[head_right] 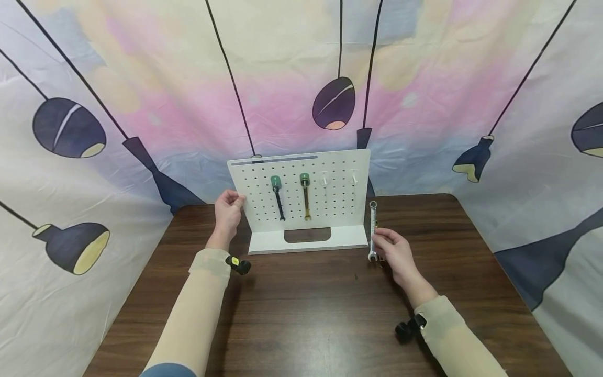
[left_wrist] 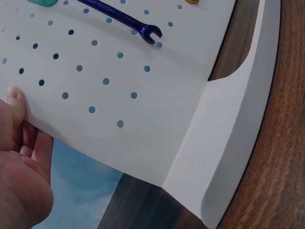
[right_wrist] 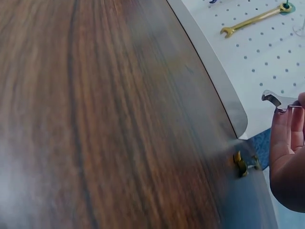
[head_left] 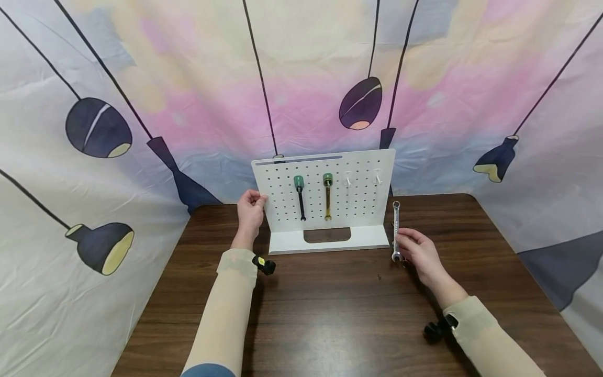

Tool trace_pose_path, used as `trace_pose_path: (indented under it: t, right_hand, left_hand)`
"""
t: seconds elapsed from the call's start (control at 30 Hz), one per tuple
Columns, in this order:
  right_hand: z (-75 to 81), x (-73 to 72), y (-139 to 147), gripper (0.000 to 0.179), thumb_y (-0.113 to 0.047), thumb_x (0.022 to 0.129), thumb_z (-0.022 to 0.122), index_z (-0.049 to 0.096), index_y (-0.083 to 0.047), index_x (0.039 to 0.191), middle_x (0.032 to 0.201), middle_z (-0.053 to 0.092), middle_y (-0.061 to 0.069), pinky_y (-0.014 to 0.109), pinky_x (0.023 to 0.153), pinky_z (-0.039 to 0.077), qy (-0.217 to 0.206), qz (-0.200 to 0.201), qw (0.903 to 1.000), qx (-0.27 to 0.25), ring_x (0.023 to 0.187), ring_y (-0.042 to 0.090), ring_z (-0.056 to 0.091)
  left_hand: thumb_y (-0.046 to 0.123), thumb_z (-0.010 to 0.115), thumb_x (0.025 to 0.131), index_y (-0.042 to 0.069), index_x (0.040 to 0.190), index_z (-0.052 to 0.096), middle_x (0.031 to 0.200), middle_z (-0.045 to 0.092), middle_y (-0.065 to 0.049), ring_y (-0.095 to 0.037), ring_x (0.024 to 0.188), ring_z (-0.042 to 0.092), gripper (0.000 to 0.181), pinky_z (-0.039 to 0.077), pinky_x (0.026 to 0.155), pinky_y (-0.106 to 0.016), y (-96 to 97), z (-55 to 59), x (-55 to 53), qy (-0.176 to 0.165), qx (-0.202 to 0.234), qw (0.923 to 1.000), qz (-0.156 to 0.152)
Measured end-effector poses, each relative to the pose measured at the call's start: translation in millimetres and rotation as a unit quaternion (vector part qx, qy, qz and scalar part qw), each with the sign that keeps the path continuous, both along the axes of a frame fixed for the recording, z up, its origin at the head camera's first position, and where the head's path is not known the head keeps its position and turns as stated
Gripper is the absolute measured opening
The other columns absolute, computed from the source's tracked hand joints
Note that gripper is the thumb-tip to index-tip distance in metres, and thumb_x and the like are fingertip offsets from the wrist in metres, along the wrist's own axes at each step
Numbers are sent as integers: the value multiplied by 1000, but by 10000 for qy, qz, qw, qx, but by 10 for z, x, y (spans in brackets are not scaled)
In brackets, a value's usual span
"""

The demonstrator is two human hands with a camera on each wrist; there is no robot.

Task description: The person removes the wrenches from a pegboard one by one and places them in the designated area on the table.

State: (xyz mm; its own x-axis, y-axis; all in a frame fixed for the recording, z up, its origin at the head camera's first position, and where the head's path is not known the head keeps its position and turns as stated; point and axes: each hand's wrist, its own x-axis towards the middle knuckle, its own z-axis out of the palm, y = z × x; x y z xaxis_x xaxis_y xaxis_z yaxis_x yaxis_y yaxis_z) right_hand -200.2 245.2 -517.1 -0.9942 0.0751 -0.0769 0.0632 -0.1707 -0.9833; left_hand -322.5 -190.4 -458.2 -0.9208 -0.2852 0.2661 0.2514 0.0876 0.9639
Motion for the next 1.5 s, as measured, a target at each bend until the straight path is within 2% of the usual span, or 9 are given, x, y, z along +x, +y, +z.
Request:
trace_pose_path:
  t: [0.17, 0.6, 0.83, 1.03, 1.2, 1.27, 1.3, 1.43, 1.5]
  right_hand:
    - [0, 25, 69, 22, -20, 95, 71, 63, -9, 112, 94, 67, -5, 23, 76, 55, -49, -62, 10000, -13, 84, 6, 66]
    - [-55, 102, 321, 30, -17, 96, 68, 60, -2, 121, 94, 66, -7, 20, 74, 54, -387, -418, 9984, 25, 83, 3, 65]
    - [-51, 111, 383, 40, -18, 95, 70, 56, 3, 126, 93, 67, -8, 19, 74, 54, -378, -402, 9984, 105, 83, 3, 65]
    - [-54, 111, 418, 37, -23, 95, 70, 60, -2, 123, 97, 65, -9, 18, 76, 54, -466, -326, 9972, 483, 86, 1, 64]
    - [-74, 112, 455, 46, -28, 96, 68, 56, 1, 130, 98, 63, -12, 17, 77, 53, -570, -287, 9934, 951, 88, -2, 63]
    - [-76, 114, 471, 50, -28, 97, 67, 53, 3, 133, 97, 63, -13, 16, 77, 53, -630, -304, 9919, 1062, 87, -2, 62]
    - [-77, 113, 479, 51, -28, 97, 67, 52, 5, 134, 97, 63, -13, 16, 76, 53, -660, -303, 9914, 1087, 87, -2, 62]
    - [-91, 103, 508, 55, -26, 97, 66, 48, 7, 138, 95, 63, -15, 16, 75, 52, -736, -272, 9908, 1101, 86, -3, 62]
    - [-104, 95, 517, 56, -25, 97, 67, 48, 8, 138, 94, 63, -16, 16, 74, 52, -720, -262, 9913, 1073, 85, -4, 62]
  left_hand:
    - [7, 70, 93, 8, 85, 52, 79, 50, -2, -11, 68, 47, 20, 39, 56, -20, -1, 7, -1, -11, -25, 10000, 6]
    - [11, 69, 94, 11, 84, 52, 79, 50, -2, -12, 67, 46, 20, 38, 55, -21, 17, 15, -5, -82, -93, 9999, -43]
    - [10, 70, 94, 9, 85, 52, 80, 51, -1, -11, 67, 46, 20, 39, 56, -20, 2, 16, -21, -59, -70, 9999, -57]
    - [11, 70, 94, 7, 85, 51, 79, 50, -2, -11, 66, 46, 21, 39, 55, -20, 1, 15, -10, -114, -55, 9999, -75]
    - [11, 69, 94, -2, 92, 52, 81, 50, -4, -10, 67, 46, 22, 39, 55, -20, -13, 22, -6, -211, -92, 9997, -108]
    - [8, 67, 95, -8, 95, 51, 83, 51, -7, -10, 67, 46, 23, 39, 55, -20, 9, 106, 62, -230, -136, 9996, -128]
    - [8, 68, 95, -9, 96, 51, 83, 50, -7, -10, 68, 46, 24, 39, 56, -19, 9, 106, 65, -214, -119, 9996, -127]
    - [8, 68, 94, -3, 90, 51, 81, 50, -5, -10, 67, 46, 21, 39, 56, -19, 23, 102, 76, -149, -77, 9998, -68]
    - [9, 70, 94, 3, 87, 51, 80, 49, -2, -10, 67, 46, 21, 38, 55, -19, 2, 17, 10, -107, 1, 9999, -38]
